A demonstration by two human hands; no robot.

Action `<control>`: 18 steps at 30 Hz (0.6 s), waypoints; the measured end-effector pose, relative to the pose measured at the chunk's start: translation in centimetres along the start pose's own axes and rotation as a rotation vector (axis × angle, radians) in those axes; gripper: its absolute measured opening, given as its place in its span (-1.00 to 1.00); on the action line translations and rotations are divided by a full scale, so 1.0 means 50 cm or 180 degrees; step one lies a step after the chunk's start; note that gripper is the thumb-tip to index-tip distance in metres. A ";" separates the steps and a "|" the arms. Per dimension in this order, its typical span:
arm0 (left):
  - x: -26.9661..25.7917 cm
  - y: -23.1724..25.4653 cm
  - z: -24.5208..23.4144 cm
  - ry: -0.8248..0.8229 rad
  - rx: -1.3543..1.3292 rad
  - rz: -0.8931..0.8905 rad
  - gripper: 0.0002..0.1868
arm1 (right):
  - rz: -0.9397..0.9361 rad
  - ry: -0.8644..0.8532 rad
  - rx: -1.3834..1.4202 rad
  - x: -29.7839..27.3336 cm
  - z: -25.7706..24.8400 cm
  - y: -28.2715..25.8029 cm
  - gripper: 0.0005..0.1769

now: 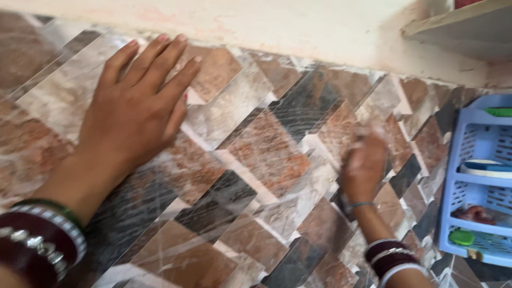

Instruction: The person scrubs a patterned tiled floor using a small brush held in the right hand while the left hand stabilizes the surface. The scrubbing action is continuous and repetitive across the floor area.

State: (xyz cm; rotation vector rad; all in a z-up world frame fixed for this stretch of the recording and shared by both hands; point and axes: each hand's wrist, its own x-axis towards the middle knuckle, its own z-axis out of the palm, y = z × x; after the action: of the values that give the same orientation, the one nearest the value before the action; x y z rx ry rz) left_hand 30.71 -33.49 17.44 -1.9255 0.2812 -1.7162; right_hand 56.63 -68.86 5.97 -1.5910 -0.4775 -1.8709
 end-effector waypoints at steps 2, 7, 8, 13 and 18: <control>-0.005 -0.003 0.002 0.0014 0.0108 0.0027 -0.44 | 0.1048 -0.0004 0.0035 0.000 -0.007 0.029 -0.47; -0.009 0.001 -0.003 0.0113 0.0225 0.0026 -0.46 | 0.1321 0.0545 0.0197 0.060 0.035 -0.125 -0.54; -0.008 0.002 -0.006 0.0120 0.0243 0.0028 -0.46 | 0.0933 0.0509 0.0259 0.085 0.051 -0.182 -0.59; -0.007 0.004 -0.015 0.0158 -0.0235 -0.0017 -0.45 | -0.1048 0.0052 0.0773 0.085 0.106 -0.467 -0.45; 0.000 0.004 -0.017 0.0151 -0.0605 -0.0106 -0.41 | -0.1761 -0.0369 0.0610 0.091 0.092 -0.455 -0.39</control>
State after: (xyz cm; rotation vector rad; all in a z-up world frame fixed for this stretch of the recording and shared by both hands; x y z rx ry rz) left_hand 29.92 -33.87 17.35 -2.0352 0.4468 -1.8152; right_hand 44.59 -50.20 14.12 -1.5439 -1.2115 -2.0430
